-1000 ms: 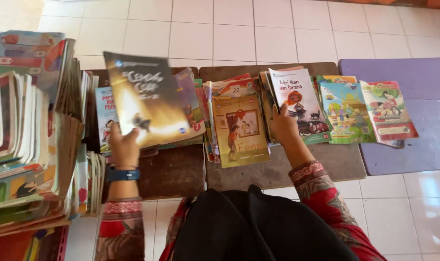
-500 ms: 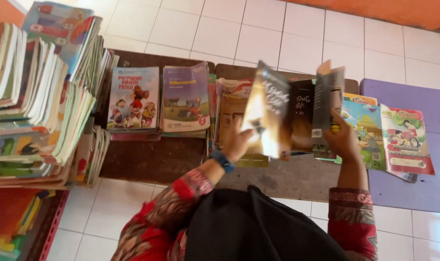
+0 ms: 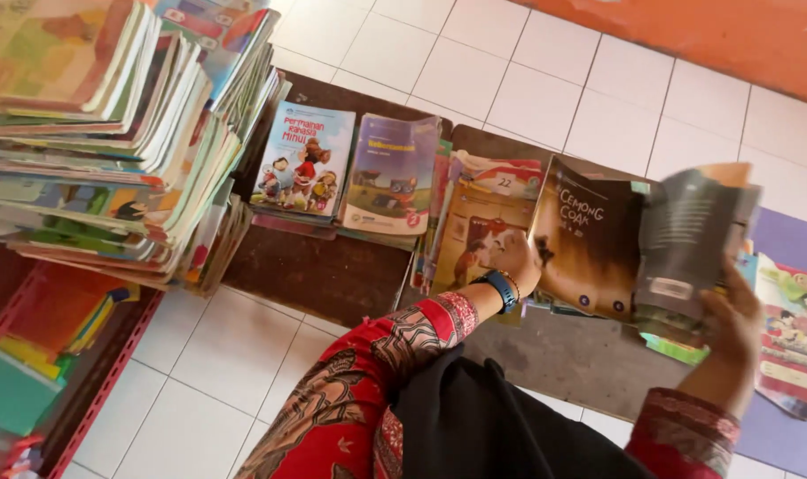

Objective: The person sorts a large stack of books into smaller categorized piles on a table by hand, picking up books one by one and placing them onto different stacks, occasionally wiping a book or repositioning books within a stack.

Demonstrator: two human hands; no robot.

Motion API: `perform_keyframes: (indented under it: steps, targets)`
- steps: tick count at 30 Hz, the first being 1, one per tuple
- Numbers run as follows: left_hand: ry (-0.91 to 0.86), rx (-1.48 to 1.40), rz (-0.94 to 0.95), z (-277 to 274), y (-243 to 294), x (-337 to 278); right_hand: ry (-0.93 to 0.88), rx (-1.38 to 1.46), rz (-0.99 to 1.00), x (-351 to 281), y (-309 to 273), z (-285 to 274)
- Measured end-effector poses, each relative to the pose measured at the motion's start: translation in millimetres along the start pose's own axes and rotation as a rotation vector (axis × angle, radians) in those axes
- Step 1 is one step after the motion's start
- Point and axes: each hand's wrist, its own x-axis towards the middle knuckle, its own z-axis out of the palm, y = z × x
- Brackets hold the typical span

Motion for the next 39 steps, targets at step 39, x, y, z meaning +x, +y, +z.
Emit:
perform_keyframes:
  steps: [39]
  targets:
    - [0.292,0.470,-0.339,-321,-425,134,0.011,-1.453,-0.137,-24,13,240]
